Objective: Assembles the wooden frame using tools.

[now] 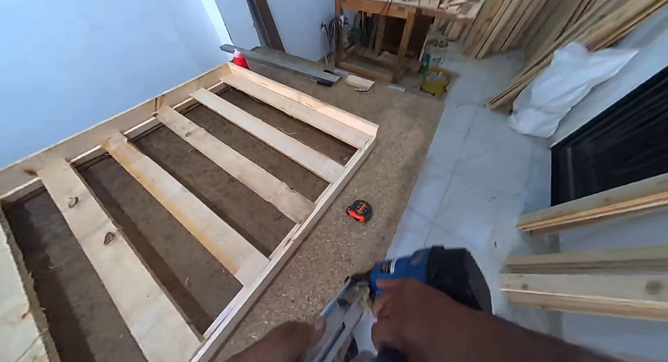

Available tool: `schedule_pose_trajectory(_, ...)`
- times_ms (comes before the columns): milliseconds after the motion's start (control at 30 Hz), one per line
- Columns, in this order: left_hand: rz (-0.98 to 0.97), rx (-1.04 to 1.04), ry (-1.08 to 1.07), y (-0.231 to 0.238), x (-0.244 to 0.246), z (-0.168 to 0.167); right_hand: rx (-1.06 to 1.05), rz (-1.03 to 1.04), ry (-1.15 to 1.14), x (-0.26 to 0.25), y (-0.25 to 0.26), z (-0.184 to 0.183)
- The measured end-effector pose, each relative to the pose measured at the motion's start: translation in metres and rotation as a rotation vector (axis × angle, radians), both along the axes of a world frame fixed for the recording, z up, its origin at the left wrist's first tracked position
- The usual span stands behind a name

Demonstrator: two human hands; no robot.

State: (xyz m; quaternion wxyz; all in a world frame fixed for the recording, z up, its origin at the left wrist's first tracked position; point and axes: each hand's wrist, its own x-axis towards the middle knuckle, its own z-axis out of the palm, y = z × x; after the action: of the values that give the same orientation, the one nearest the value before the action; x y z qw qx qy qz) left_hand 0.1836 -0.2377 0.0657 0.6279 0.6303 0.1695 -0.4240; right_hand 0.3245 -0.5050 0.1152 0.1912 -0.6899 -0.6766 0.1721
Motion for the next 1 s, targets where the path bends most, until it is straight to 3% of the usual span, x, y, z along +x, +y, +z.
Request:
schedule_pose_trajectory(67, 0.158, -0.012, -0.215, -0.007, 0.016, 0.008, 0.070, -0.078, -0.297, 0.014, -0.004, 0.042)
schedule_pose_trajectory(167, 0.429, -0.095, -0.442, -0.022, 0.061, 0.031, 0.399, -0.447, -0.513, 0.033, -0.019, 0.066)
schedule_pose_trajectory(233, 0.551, -0.080, -0.566, -0.025, 0.107, 0.044, 0.684, -0.691, -0.303, 0.052, -0.022, 0.059)
schedule_pose_trajectory(300, 0.647, 0.011, -0.666, -0.026, 0.157, 0.051, 0.836, -0.798, 0.210, 0.083, -0.017, 0.058)
schedule_pose_trajectory(333, 0.696, 0.066, -0.711, -0.027, 0.181, 0.054, 0.833, -0.753, 0.497, 0.110, -0.013, 0.062)
schedule_pose_trajectory(400, 0.798, 0.159, -0.787, -0.034, 0.229, 0.057, 0.662, -0.629, 0.779, 0.178, -0.006, 0.076)
schedule_pose_trajectory(533, 1.018, 0.274, -1.016, -0.062, 0.321, 0.040, 0.357, -0.463, 1.004, 0.313, 0.023, 0.115)
schedule_pose_trajectory(667, 1.166, 0.143, -1.084, -0.122, 0.361, 0.000, 0.220, -0.292, 1.222, 0.413, 0.012, 0.091)
schedule_pose_trajectory(767, 1.085, 0.146, -0.998, -0.169, 0.362, -0.036, 0.154, -0.316, 1.326, 0.442, -0.028, 0.053)
schedule_pose_trajectory(867, 0.866, 0.160, -0.788, -0.193, 0.361, -0.060, 0.070, -0.467, 1.238, 0.447, -0.066, 0.026)
schedule_pose_trajectory(1000, 0.454, 0.037, -0.603, -0.192, 0.385, -0.068, 0.001, -0.647, 1.042, 0.427, -0.089, 0.042)
